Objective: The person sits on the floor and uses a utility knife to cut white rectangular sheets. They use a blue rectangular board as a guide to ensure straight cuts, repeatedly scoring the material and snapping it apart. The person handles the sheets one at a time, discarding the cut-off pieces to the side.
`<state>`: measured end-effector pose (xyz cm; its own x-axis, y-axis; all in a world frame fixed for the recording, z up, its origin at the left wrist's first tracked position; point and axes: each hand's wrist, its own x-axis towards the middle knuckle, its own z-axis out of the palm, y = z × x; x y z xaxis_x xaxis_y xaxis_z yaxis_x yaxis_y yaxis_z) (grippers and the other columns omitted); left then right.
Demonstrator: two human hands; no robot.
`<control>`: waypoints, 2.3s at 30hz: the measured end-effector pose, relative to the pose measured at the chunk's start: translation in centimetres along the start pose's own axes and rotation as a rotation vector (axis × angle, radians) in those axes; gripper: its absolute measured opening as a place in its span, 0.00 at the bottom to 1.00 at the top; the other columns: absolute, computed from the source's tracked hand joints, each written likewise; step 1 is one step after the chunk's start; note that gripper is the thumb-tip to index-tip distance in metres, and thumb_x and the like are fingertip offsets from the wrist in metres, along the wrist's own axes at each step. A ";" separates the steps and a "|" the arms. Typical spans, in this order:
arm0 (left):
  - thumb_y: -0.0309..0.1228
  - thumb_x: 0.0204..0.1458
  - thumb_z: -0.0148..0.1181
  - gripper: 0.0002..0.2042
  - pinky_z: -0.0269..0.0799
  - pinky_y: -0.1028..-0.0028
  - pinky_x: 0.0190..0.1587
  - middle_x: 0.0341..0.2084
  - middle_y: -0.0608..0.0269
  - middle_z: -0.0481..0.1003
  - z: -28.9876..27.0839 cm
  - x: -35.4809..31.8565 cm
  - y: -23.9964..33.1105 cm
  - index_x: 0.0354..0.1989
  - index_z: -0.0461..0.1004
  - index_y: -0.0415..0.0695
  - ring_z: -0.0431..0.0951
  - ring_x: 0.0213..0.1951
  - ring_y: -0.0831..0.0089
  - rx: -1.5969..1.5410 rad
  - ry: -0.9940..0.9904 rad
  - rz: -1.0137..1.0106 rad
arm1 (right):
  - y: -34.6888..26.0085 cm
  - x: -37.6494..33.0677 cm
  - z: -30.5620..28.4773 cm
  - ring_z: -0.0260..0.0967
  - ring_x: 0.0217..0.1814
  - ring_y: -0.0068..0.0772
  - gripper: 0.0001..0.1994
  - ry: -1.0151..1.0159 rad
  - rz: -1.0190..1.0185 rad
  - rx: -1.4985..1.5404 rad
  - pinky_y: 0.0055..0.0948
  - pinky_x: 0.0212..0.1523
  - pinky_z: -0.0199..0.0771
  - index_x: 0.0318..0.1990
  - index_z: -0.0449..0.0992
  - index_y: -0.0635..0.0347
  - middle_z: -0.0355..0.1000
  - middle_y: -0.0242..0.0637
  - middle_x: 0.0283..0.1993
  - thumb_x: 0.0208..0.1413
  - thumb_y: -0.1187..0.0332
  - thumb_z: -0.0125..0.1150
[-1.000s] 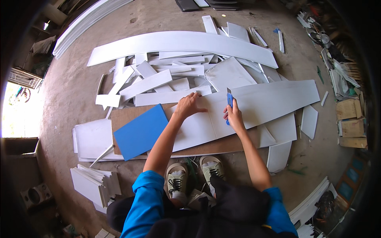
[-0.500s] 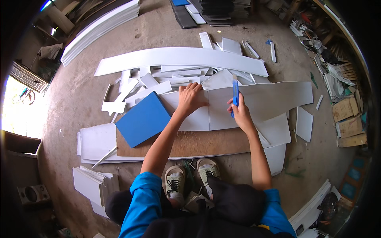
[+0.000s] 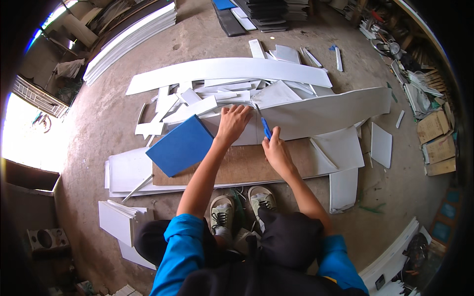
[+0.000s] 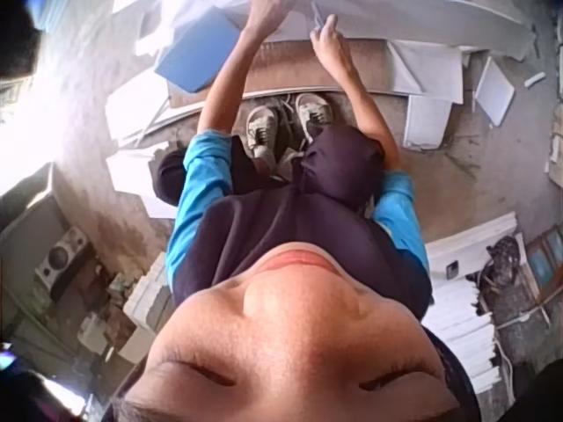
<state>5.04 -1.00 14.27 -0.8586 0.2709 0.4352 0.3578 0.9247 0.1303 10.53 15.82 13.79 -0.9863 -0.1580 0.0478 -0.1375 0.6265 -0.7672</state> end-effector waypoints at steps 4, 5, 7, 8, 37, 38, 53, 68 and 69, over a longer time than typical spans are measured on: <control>0.35 0.49 0.51 0.09 0.56 0.65 0.39 0.32 0.70 0.72 0.5 -1.0 0.5 0.39 0.70 0.50 0.69 0.37 0.71 -0.043 -0.025 -0.086 | -1.4 0.5 0.0 0.68 0.23 0.56 0.15 0.048 -0.032 -0.153 0.46 0.20 0.68 0.38 0.58 0.68 0.68 0.54 0.19 0.58 0.61 0.41; 0.35 0.49 0.51 0.09 0.55 0.65 0.40 0.32 0.70 0.71 0.7 -1.4 0.7 0.38 0.70 0.50 0.69 0.37 0.71 -0.060 0.002 -0.093 | -1.4 0.6 0.0 0.68 0.24 0.56 0.15 0.056 -0.027 -0.169 0.46 0.21 0.68 0.37 0.59 0.67 0.68 0.55 0.19 0.58 0.60 0.40; 0.36 0.48 0.52 0.10 0.53 0.63 0.41 0.30 0.68 0.70 1.5 -2.5 0.5 0.38 0.69 0.48 0.68 0.37 0.70 -0.131 0.027 -0.116 | -1.2 0.4 0.5 0.68 0.24 0.57 0.16 0.051 -0.007 -0.193 0.47 0.21 0.68 0.35 0.61 0.66 0.68 0.55 0.19 0.59 0.58 0.38; 0.37 0.46 0.54 0.11 0.53 0.63 0.41 0.30 0.69 0.70 1.8 -3.0 0.2 0.37 0.69 0.48 0.68 0.37 0.71 -0.131 0.010 -0.119 | -1.0 0.3 0.8 0.68 0.24 0.58 0.17 0.053 0.016 -0.190 0.48 0.22 0.68 0.34 0.61 0.65 0.68 0.55 0.19 0.59 0.57 0.37; 0.40 0.42 0.58 0.13 0.51 0.59 0.43 0.32 0.70 0.66 1.0 -1.4 1.6 0.34 0.67 0.48 0.64 0.42 0.69 0.048 0.091 -0.114 | -0.6 -0.6 0.9 0.67 0.25 0.59 0.19 0.083 0.027 -0.105 0.48 0.22 0.68 0.31 0.63 0.67 0.67 0.58 0.19 0.60 0.57 0.34; 0.39 0.42 0.57 0.13 0.51 0.59 0.43 0.32 0.70 0.66 1.1 -1.4 1.6 0.34 0.67 0.48 0.64 0.42 0.69 0.051 0.091 -0.116 | -0.7 -0.6 0.9 0.68 0.25 0.59 0.19 0.083 0.030 -0.127 0.47 0.22 0.69 0.31 0.63 0.67 0.67 0.57 0.18 0.60 0.58 0.34; 0.35 0.46 0.52 0.10 0.50 0.60 0.41 0.33 0.68 0.66 0.4 -3.1 3.0 0.36 0.66 0.48 0.63 0.41 0.69 0.038 0.075 -0.129 | -1.6 0.5 0.9 0.69 0.28 0.60 0.19 -0.025 0.069 -0.165 0.50 0.29 0.70 0.31 0.65 0.69 0.68 0.59 0.22 0.59 0.59 0.34; 0.36 0.46 0.53 0.11 0.50 0.60 0.42 0.33 0.68 0.66 0.1 -3.7 3.3 0.37 0.68 0.48 0.63 0.42 0.68 0.059 0.065 -0.130 | 1.4 1.2 3.7 0.66 0.33 0.63 0.20 -0.100 0.166 -0.155 0.52 0.36 0.67 0.31 0.70 0.71 0.67 0.64 0.26 0.58 0.60 0.37; 0.37 0.45 0.54 0.11 0.50 0.60 0.42 0.33 0.69 0.66 0.1 -3.6 3.3 0.37 0.68 0.49 0.63 0.42 0.68 0.046 0.057 -0.139 | 1.6 1.3 3.8 0.66 0.34 0.63 0.20 -0.102 0.173 -0.149 0.52 0.36 0.67 0.31 0.70 0.71 0.67 0.64 0.26 0.58 0.60 0.37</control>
<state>9.30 1.10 13.04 -0.8760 0.1253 0.4658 0.2191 0.9637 0.1527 9.40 13.75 10.21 -0.9829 -0.1104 -0.1471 0.0133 0.7551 -0.6555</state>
